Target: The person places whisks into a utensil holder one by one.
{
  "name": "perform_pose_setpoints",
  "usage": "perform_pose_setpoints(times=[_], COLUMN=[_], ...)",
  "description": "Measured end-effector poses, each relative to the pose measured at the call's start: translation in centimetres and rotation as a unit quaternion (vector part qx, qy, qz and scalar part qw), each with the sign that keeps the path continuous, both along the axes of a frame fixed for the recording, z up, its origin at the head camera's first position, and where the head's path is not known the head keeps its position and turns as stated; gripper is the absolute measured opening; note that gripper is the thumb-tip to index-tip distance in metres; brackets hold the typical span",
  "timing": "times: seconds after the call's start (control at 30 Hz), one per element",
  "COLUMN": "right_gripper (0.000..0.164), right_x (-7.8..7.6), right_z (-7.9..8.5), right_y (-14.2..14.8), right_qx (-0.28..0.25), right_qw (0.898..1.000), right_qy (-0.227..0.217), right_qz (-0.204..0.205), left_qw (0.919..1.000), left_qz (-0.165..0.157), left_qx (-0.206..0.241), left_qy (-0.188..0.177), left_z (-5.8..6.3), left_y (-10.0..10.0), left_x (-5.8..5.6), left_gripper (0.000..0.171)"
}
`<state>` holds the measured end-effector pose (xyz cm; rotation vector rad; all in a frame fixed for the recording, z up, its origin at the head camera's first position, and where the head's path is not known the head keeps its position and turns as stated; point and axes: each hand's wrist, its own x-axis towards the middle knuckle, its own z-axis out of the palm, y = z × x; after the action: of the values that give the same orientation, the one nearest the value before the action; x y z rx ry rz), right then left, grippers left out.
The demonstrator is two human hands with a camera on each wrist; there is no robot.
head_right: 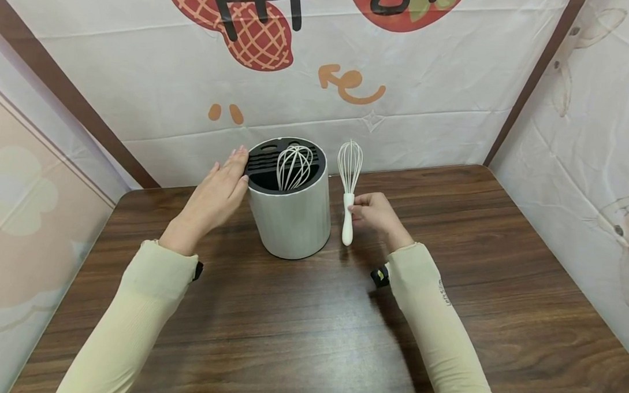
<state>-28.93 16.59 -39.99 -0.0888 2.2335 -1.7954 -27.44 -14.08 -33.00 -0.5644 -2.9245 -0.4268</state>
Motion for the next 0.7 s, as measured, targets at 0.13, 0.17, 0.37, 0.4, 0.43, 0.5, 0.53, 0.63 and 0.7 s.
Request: perform_pose_setpoints(times=[0.13, 0.17, 0.37, 0.4, 0.43, 0.5, 0.53, 0.63, 0.7], right_gripper=[0.032, 0.032, 0.033, 0.033, 0.033, 0.034, 0.034, 0.035, 0.034], right_x=[0.1, 0.1, 0.3, 0.3, 0.4, 0.4, 0.4, 0.4, 0.5], right_z=[0.4, 0.5, 1.0, 1.0, 1.1, 1.1, 1.2, 1.4, 1.5], right_y=[-0.1, -0.1, -0.1, -0.1, -0.1, -0.1, -0.1, -0.1, 0.0], right_qx=[0.002, 0.005, 0.012, 0.01, 0.007, 0.002, -0.001, -0.008, -0.008], right_qw=[1.0, 1.0, 1.0, 1.0, 1.0, 1.0, 1.0, 0.999, 0.999], right_qy=[0.017, 0.021, 0.026, 0.026, 0.025, 0.024, 0.023, 0.023, 0.026], right_qz=[0.001, 0.001, -0.008, -0.01, -0.012, -0.015, -0.017, -0.021, -0.022], left_qw=[1.0, 1.0, 1.0, 1.0, 1.0, 1.0, 1.0, 1.0, 1.0], left_qz=[-0.001, -0.001, -0.001, -0.001, -0.001, -0.001, -0.001, -0.001, -0.001], left_qx=[-0.001, 0.0, 0.001, 0.0, -0.001, -0.002, -0.002, -0.001, 0.0], left_qy=[0.003, 0.003, 0.0, 0.0, 0.001, 0.001, 0.001, 0.0, -0.001], left_z=[0.0, 0.0, 0.0, 0.0, 0.0, 0.0, 0.0, 0.0, 0.1], left_y=[0.0, 0.0, 0.0, 0.0, 0.0, 0.0, 0.0, 0.0, 0.0], left_x=[0.0, 0.0, 0.0, 0.0, 0.0, 0.0, 0.0, 0.0, 0.0], left_gripper=[0.057, 0.057, 0.057, 0.057, 0.057, 0.057, 0.057, 0.057, 0.057])
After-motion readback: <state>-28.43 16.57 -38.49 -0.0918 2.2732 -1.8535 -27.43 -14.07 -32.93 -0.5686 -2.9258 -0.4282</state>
